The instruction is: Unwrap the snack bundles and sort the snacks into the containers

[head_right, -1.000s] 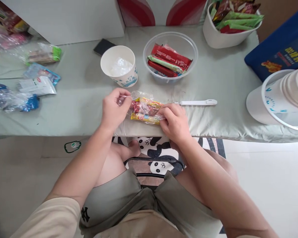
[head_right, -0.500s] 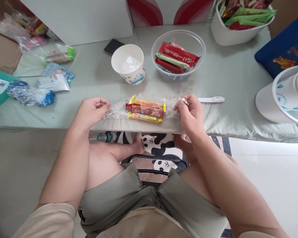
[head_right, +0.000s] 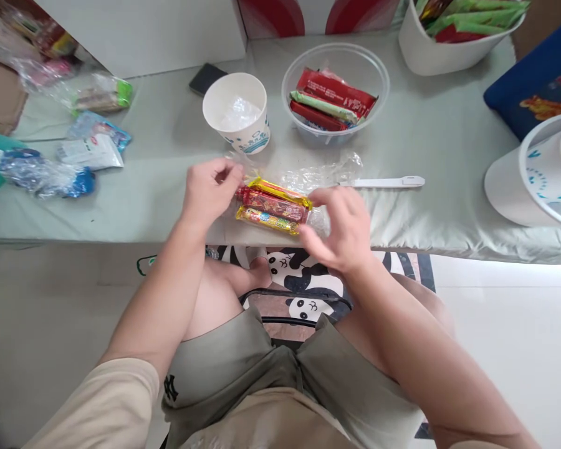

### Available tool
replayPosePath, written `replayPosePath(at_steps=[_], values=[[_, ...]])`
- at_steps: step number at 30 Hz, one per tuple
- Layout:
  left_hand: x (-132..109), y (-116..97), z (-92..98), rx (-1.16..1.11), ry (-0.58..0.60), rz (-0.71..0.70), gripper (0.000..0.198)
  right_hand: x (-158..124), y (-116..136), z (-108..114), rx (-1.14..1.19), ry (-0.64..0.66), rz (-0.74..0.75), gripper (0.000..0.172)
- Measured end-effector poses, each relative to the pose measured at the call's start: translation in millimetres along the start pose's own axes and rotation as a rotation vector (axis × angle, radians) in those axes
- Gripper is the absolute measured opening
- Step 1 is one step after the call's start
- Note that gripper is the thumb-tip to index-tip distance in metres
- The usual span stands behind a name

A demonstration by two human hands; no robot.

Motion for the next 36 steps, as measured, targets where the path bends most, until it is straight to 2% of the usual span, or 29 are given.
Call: replayPosePath(at_steps=[2,4,5,7,11,13,15,18,21,24,26,29,31,33,35,36], values=[[8,4,-2.6,-0.105,-0.040,0.075,0.027,-6,4,-4,-0.047,0.158,0.031,0.027],[15,7,-1.0,-0.164,-0.077,0.129,0.030,-9,3,-7,-0.106,0.243,0.004,0.011],[18,8,1.1,-0.173,-0.096,0.165,0.031,-9,2,-7,-0.105,0.260,-0.001,0.008],[22,10,6.6,-0.181,-0.122,0.263,0.031,-6,-1,-5,-0.032,0.268,0.004,0.014],[24,13,16.7,-0.214,-0.115,0.462,0.029,-1,-1,7,0.157,0.231,-0.042,0.011],[24,16,19.6,-0.218,-0.118,0.519,0.029,-3,2,12,0.217,0.293,-0.159,0.021],[26,19,21.0,-0.198,-0.133,0.542,0.029,-6,7,16,0.251,0.407,-0.299,0.040],[30,27,21.6,-0.157,-0.164,0.509,0.029,-11,12,22,0.272,0.529,-0.391,0.057],[35,35,21.5,-0.135,-0.189,0.457,0.031,-10,13,26,0.312,0.570,-0.344,0.060],[39,45,21.0,-0.112,-0.209,0.374,0.033,-4,14,28,0.405,0.623,-0.135,0.041],[42,54,21.3,-0.104,-0.211,0.340,0.033,-2,16,29,0.480,0.730,-0.005,0.027],[42,57,26.3,-0.094,-0.295,0.300,0.025,-2,21,31,0.530,0.818,0.013,0.023],[35,46,32.0,-0.057,-0.424,0.229,0.017,0,24,32,0.465,0.713,-0.084,0.022],[20,23,35.5,0.013,-0.490,0.098,0.012,5,24,32,0.309,0.510,-0.230,0.019],[2,-5,33.3,0.069,-0.367,-0.108,0.012,15,23,27,0.141,0.338,-0.315,0.016],[-7,-18,30.0,0.109,-0.219,-0.229,0.013,21,22,22,0.084,0.311,-0.313,0.016]])
Point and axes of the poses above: each hand's wrist, its own x-axis towards the middle knuckle, its own z-axis out of the back of the hand, y = z × x, the point moved 1 cm from there along x, towards the middle knuckle, and after that the axes turned 6 degrees about z, right-handed, at the moved point
